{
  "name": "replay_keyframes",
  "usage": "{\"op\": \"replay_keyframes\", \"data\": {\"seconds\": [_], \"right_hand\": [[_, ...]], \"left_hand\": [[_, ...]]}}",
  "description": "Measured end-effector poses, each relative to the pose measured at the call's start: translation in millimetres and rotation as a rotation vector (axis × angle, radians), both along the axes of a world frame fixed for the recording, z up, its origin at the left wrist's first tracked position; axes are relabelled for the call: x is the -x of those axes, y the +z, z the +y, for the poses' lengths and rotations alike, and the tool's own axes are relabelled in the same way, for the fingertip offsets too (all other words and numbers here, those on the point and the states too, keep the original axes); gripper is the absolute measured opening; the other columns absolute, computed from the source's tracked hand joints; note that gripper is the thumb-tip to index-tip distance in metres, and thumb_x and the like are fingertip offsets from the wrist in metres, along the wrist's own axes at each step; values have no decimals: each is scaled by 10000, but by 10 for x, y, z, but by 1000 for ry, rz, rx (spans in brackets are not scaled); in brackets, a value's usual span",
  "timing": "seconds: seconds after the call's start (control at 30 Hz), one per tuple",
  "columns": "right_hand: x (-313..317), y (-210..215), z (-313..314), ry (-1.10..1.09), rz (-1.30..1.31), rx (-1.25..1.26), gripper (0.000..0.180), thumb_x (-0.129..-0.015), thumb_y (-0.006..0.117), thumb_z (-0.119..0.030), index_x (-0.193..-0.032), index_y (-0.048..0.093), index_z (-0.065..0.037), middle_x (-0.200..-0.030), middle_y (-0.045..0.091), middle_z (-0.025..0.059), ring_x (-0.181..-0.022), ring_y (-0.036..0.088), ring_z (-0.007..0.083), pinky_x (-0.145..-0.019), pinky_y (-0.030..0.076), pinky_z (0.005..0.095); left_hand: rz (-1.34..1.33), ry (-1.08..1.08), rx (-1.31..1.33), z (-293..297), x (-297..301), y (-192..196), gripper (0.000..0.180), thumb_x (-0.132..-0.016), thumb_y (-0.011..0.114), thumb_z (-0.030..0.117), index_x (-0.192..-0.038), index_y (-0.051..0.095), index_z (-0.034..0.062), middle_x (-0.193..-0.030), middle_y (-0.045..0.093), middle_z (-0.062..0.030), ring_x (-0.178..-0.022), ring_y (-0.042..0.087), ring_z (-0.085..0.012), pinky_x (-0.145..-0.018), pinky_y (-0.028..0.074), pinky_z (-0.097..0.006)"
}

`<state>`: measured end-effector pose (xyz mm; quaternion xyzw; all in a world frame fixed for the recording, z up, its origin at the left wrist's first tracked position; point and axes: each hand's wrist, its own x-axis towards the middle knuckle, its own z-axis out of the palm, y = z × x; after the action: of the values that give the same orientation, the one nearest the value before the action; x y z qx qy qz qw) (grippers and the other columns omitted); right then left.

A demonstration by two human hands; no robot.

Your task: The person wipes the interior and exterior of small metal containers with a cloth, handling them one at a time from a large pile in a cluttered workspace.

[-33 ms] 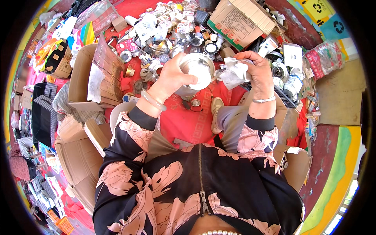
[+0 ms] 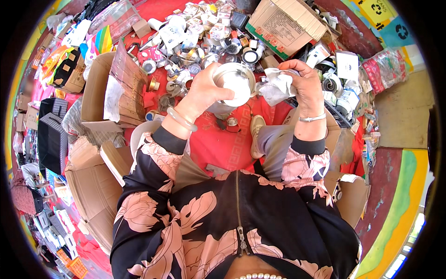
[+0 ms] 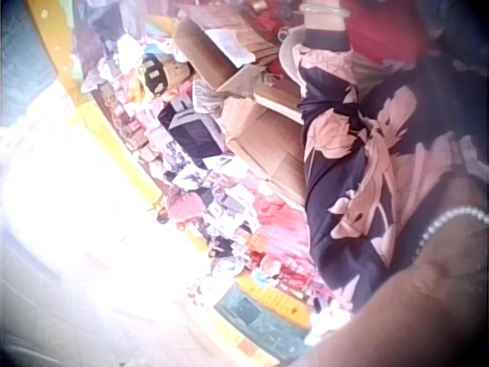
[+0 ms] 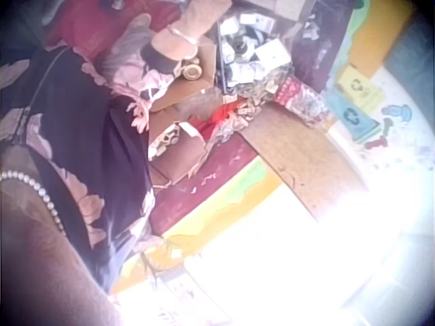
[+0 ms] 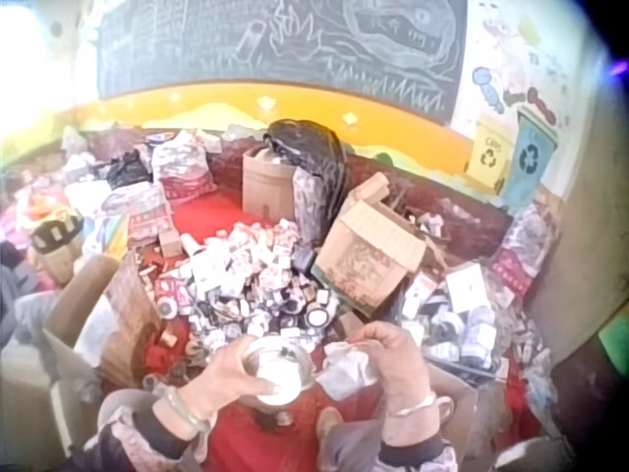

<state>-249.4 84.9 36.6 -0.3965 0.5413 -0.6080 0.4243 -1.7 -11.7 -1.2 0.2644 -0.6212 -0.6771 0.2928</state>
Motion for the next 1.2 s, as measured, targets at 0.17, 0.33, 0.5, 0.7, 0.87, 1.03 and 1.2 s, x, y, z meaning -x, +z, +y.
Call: {"op": "replay_keyframes", "data": {"seconds": [0.17, 0.33, 0.5, 0.7, 0.87, 1.03, 1.2], "right_hand": [[-192, 47, -26, 46, 18, 5, 132, -787, 636, 68, -899, 663, 2, -839, 661, 35, -749, 609, 82, -689, 484, 201], [-380, -161, -147, 40, 424, -27, 161, -766, 701, -57, -922, 671, -29, -821, 662, 37, -746, 591, 107, -700, 475, 249], [-501, -149, -115, 14, 650, -72, 185, -788, 693, -136, -942, 665, -36, -814, 672, 117, -735, 625, 172, -688, 484, 292], [-575, -100, -85, 1, 717, 22, 167, -796, 690, -152, -912, 666, -35, -794, 655, 139, -707, 628, 209, -664, 483, 308], [-606, -131, -85, -14, 807, 58, 152, -804, 690, -169, -862, 649, -35, -774, 632, 153, -679, 606, 302, -623, 473, 352], [-621, -129, -104, 25, 998, 69, 123, -824, 656, -161, -841, 622, -44, -761, 613, 171, -704, 583, 375, -608, 458, 419], [-570, -155, -146, 87, 1066, 78, 93, -838, 613, -116, -876, 603, -32, -769, 596, 197, -732, 570, 403, -623, 452, 431]], "left_hand": [[185, -75, -225, 46, -9, 41, 572, -632, 740, -6, -1158, 515, -18, -1045, 599, -66, -966, 591, -150, -865, 475, -284], [175, -120, -193, 92, 14, 45, 601, -634, 757, 12, -1179, 505, -13, -1059, 602, -67, -978, 601, -155, -866, 488, -287], [166, -179, -220, 52, -31, 14, 632, -622, 787, 59, -1183, 504, -6, -1063, 604, -70, -988, 604, -162, -869, 488, -288], [175, -259, -247, 26, -50, -1, 642, -626, 792, 96, -1187, 499, -15, -1071, 605, -78, -992, 603, -158, -868, 490, -286], [148, -318, -291, 3, -55, -4, 652, -623, 790, 105, -1189, 495, -29, -1080, 605, -82, -998, 602, -162, -889, 481, -292], [141, -285, -259, 44, -46, 40, 612, -623, 775, 91, -1164, 513, -28, -1058, 615, -80, -970, 608, -164, -864, 487, -290], [139, -188, -253, 98, -19, 10, 582, -614, 767, 83, -1133, 527, -28, -1021, 623, -81, -945, 610, -159, -849, 489, -289]]}}
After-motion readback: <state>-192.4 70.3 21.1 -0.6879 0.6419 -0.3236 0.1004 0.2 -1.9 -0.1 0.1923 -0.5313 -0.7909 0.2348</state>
